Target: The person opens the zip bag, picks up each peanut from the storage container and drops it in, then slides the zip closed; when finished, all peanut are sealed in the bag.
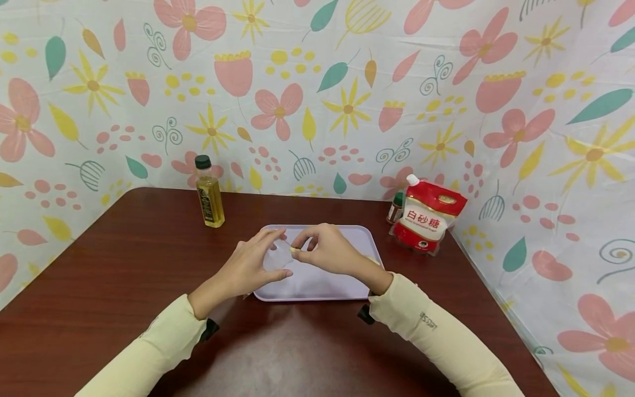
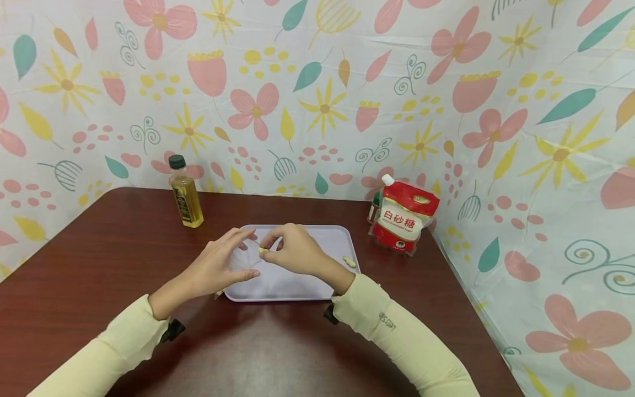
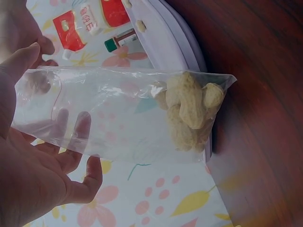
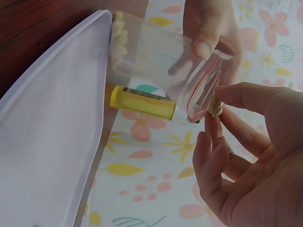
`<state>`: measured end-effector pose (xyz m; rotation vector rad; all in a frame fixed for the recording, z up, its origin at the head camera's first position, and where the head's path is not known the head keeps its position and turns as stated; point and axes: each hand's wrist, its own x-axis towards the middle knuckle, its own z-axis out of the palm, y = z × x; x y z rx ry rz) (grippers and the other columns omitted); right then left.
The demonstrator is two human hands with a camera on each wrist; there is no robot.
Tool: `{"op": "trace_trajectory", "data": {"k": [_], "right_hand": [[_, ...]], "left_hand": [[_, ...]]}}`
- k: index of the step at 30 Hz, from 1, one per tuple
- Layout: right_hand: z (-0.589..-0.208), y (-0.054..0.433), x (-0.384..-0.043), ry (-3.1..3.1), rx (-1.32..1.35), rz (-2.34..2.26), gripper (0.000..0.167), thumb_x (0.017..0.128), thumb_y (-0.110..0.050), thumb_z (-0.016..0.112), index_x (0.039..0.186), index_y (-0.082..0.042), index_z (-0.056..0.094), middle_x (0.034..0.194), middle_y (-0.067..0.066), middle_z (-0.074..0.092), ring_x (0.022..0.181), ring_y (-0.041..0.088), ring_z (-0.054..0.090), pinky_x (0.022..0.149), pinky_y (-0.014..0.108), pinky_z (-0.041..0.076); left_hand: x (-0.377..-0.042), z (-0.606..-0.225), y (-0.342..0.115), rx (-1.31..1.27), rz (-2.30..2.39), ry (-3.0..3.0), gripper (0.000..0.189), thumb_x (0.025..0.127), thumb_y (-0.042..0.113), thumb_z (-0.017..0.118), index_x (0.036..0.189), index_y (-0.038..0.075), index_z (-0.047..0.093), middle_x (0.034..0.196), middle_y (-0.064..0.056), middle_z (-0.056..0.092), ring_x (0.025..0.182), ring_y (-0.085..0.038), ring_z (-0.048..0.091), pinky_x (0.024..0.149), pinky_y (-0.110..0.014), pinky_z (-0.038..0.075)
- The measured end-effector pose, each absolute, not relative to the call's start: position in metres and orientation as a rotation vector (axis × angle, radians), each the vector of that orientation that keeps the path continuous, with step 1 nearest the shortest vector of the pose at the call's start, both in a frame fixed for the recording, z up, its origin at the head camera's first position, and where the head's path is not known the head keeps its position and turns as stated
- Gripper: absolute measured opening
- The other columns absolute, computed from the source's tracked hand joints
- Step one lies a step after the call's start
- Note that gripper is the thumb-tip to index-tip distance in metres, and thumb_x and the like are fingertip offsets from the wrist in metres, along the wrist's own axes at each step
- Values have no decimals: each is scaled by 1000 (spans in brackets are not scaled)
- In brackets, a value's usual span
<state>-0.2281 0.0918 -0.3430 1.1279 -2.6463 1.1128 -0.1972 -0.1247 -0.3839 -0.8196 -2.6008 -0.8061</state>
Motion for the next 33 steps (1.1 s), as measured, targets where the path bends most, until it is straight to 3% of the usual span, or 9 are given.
{"op": "trace_trajectory", "data": {"k": [10,33], "right_hand": [[-341,81,-229,-2639,1134,1130,17,83,-16,79,98,-7,77,94,0,74,72,15,63,54,27,50],[-365,114,-247,-2691,1010,1150,13,81,-7,78,92,-13,78,96,-1,73,76,17,63,58,30,52]], "left_hand": [[-199,-383,-124,-821,-819,-2603,81,80,40,82,146,8,47,140,-2,50,109,-18,61,79,-46,38],[-198,-383,-126,-802,-804,-2602,84,79,40,84,147,8,46,135,1,52,106,-15,60,80,-46,37]]}}
